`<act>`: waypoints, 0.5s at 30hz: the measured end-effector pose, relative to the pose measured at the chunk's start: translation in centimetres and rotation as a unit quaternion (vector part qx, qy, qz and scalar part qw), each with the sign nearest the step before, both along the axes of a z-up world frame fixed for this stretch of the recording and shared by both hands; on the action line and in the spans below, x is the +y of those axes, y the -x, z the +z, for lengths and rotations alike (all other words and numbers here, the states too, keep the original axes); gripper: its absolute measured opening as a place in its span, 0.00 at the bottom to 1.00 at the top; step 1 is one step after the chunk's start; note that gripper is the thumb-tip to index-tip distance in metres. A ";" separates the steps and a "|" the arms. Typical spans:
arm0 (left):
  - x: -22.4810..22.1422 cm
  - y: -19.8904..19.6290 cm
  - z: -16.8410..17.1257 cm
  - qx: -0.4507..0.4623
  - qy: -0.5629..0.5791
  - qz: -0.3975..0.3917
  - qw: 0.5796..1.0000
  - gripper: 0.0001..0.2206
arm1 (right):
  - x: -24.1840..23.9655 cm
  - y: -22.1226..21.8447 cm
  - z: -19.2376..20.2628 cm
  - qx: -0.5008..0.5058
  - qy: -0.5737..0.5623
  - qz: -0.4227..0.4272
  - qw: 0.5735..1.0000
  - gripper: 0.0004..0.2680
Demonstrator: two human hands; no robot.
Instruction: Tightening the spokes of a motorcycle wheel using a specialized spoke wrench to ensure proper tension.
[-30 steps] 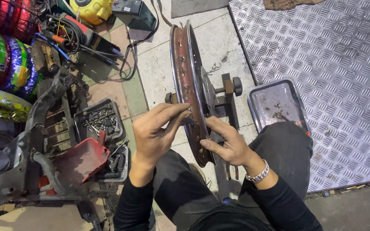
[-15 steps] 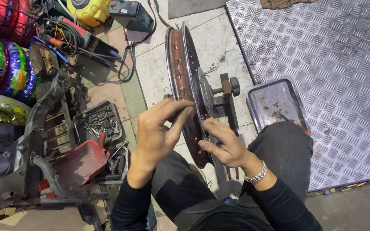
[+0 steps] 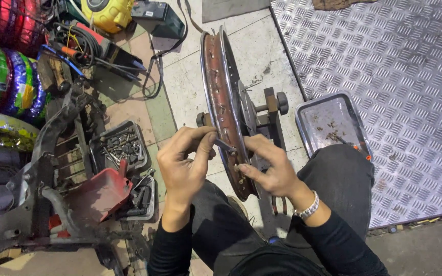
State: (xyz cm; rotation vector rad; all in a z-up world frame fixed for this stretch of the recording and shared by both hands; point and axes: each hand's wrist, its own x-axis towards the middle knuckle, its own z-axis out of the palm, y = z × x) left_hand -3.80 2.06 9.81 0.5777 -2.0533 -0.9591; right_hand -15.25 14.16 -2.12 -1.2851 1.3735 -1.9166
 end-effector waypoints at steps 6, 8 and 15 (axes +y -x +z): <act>-3.0 2.0 -1.9 0.039 0.017 0.015 0.999 0.03 | -3.1 -1.3 0.3 0.083 0.018 -0.126 0.988 0.10; -3.2 2.8 -1.3 0.042 0.010 0.010 0.999 0.02 | -3.2 -0.9 1.4 0.080 0.012 -0.131 0.988 0.09; -4.7 3.0 -1.5 0.009 0.058 0.032 0.998 0.03 | -4.8 0.0 -0.1 0.042 0.014 -0.141 0.989 0.07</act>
